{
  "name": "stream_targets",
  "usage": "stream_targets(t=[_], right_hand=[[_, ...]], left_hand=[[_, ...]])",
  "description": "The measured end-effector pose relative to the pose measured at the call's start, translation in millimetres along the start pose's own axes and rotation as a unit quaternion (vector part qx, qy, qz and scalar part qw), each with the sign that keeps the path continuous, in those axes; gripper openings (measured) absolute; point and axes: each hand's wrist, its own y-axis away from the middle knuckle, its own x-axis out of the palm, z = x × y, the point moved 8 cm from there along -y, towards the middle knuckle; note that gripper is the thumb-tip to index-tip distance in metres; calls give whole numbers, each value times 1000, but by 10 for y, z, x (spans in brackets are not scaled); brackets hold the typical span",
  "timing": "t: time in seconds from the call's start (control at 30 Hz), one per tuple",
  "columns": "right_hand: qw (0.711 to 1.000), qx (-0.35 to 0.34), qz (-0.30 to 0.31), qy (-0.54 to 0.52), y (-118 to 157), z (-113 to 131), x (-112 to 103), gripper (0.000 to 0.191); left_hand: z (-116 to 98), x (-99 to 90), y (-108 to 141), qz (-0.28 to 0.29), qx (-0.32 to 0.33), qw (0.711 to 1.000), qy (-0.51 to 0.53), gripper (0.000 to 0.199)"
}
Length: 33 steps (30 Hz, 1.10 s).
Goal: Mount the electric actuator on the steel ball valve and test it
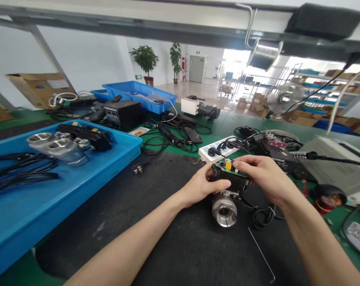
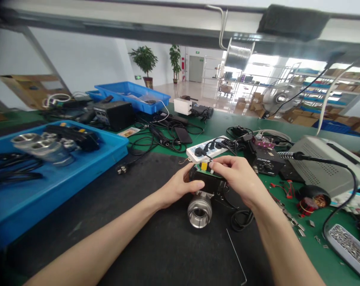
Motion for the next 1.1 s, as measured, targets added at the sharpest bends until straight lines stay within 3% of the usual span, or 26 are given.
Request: stream_targets(t=[0.3,0.47,0.57,0.73,0.83,0.9,1.0,1.1], right_hand=[[996,-65,-21,65,485,31,-76,49],[996,-38,-81,4,945,-431,-151,61],[998,-33,-53,-12,1139,-655,-30,79],[999,-21,-32,-15,1109,-690,97,98],[999,-31,-13,-41,990,-565,134,101],[998,-35,-1,-56,941,-503,184,107],[998,-26,-2,-58,913,-508,302,110],[997,-27,-35,-60,893,-548,414,88]], left_hand=[[-260,139,208,47,34,997,-54,74],[-330,248,453,19,21,982,-189,80],[-353,256,538,-8,10,977,-215,77],[-404,195,527,19,9,973,-228,91],[-444,28,498,-3,21,963,-270,110],[-404,-127,485,-29,7,971,-236,113],[-263,-322,476,-51,-25,990,-133,85],[-134,-409,483,-46,-48,994,-88,49]])
